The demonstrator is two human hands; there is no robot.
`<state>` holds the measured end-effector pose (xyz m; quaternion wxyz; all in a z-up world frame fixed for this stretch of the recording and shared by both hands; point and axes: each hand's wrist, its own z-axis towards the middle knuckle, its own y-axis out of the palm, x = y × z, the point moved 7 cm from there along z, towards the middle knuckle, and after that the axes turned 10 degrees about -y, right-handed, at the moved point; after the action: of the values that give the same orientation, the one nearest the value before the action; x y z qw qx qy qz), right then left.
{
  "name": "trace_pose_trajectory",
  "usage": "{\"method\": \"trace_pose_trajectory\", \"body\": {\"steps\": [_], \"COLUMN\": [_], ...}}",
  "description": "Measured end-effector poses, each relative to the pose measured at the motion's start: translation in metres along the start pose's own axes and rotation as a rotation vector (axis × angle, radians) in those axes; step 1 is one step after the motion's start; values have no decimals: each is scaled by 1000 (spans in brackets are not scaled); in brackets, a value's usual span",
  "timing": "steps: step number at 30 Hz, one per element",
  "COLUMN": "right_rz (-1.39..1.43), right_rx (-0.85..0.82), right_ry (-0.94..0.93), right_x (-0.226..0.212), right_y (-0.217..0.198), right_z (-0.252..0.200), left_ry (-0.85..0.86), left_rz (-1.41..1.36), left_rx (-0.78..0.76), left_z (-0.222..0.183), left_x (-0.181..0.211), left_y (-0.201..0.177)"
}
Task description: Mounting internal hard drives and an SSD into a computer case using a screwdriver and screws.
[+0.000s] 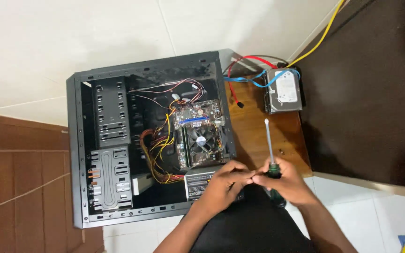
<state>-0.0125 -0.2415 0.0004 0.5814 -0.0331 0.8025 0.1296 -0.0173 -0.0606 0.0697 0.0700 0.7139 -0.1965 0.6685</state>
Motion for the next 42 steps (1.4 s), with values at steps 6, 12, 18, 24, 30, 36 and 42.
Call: {"method": "trace_pose_trajectory", "body": {"steps": [6, 12, 18, 24, 30, 36, 42], "right_rz": [126, -766, -1015, -1103, -1173, -1320, -1408], "right_rx": [-40, -211, -161, -169, -195, -211, -192], "right_ry": [-28, 52, -276, -295, -309, -226, -323], "right_x": [-4, -45, -69, -82, -77, -73, -78], "right_y": [25, 42, 49, 40, 35, 27, 22], "right_z": [2, -8, -23, -29, -28, -25, -27], "left_ry": [-41, -233, -142, -108, -149, -179, -162], "left_rz": [-42, -1172, -1385, -1376, -1252, -1198, -1154], "left_rx": [72, 292, 190, 180, 174, 180, 159], "left_z": [-7, -8, -8, -8, -8, -6, -2], "left_x": [2, -91, -98, -93, -93, -98, -95], "left_y": [-22, -41, -40, -42, -38, -37, -36]}}
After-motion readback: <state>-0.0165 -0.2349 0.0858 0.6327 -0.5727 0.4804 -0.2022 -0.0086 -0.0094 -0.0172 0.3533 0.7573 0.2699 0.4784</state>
